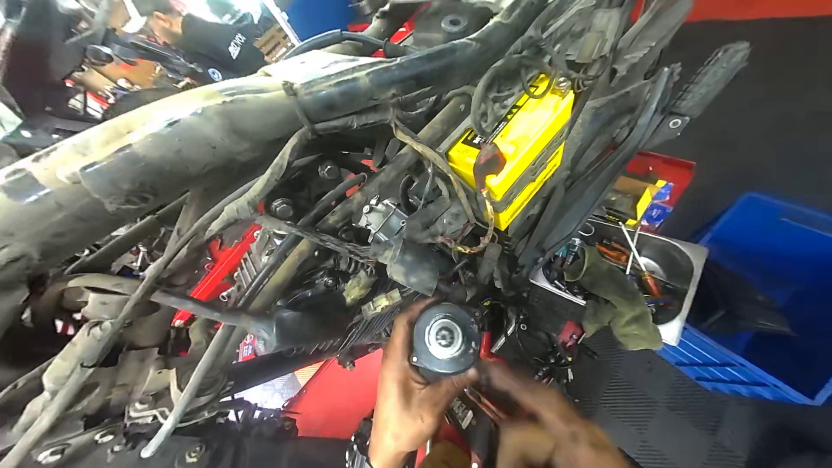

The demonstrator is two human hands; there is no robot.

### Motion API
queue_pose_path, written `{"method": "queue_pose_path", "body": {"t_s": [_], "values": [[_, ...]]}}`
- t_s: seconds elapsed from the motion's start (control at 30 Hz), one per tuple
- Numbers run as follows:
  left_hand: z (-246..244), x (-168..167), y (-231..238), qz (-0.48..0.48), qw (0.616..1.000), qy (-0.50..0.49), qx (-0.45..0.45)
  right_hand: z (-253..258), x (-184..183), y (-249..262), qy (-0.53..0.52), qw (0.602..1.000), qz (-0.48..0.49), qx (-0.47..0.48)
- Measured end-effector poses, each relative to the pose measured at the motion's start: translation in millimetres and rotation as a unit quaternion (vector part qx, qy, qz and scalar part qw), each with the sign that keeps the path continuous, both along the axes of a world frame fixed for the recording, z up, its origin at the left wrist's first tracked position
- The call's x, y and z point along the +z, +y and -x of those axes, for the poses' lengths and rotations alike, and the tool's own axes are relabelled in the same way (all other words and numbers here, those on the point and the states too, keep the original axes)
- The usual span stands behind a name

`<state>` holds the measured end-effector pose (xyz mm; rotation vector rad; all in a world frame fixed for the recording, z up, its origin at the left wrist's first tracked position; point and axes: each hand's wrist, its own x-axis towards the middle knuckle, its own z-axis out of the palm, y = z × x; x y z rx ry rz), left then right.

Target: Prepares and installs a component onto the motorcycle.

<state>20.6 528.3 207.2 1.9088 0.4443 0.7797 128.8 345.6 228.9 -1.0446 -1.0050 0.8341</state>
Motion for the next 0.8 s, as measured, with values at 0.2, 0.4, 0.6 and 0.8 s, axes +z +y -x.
{"method": "queue_pose_path", "body": {"t_s": [0.2, 0.4, 0.6, 0.8], "values": [[7, 12, 10, -0.127, 0.988, 0.082, 0.021, -73, -2, 6, -0.009, 0.998, 0.053, 0.03], [5, 19, 17, -0.26, 0.949, 0.174, 0.036, -118, 25, 20, -0.12, 0.975, 0.132, 0.131], [1, 40, 25, -0.305, 0.931, 0.199, 0.012, -128, 43, 38, -0.335, 0.918, 0.092, 0.193], [-12, 78, 44, -0.256, 0.93, 0.257, -0.068, -143, 60, 53, -0.446, 0.875, 0.053, 0.181]]}}
